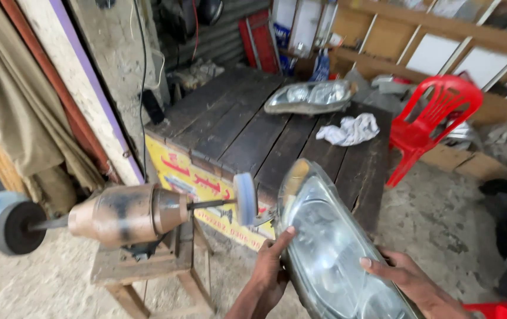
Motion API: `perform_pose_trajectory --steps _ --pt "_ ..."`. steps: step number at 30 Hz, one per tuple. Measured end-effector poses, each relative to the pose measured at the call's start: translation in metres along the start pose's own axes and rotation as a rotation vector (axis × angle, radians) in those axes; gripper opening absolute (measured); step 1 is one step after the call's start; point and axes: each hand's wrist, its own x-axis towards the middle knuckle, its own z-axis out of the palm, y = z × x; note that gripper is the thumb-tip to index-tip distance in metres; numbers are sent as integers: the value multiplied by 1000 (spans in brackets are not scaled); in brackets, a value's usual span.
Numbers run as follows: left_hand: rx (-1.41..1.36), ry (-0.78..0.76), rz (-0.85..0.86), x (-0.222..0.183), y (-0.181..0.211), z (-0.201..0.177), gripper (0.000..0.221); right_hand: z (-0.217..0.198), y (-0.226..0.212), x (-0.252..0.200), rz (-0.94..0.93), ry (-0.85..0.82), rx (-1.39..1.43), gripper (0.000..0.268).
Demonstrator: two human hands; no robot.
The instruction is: Restoring the surface of a car headlight assembly by moving it against a bench-mounted polishing wheel.
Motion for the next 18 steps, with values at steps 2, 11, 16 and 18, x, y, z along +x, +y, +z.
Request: perform_pose_trajectory --steps 2,11,16,18 --pt "-65 -3 7 -17 12 12 65 -3 -24 -12 -41 -31 7 52" --pt "-197 -50 317 -50 68 13 63 22 -134 -19 -468 -69 -638 116" --pt "-382 -71 418 -22 92 -27 59 16 -137 -60 -569 189 -614 92" --pt "-404 -60 444 -34 103 -33 62 3 -118 -41 -529 210 -456 80"
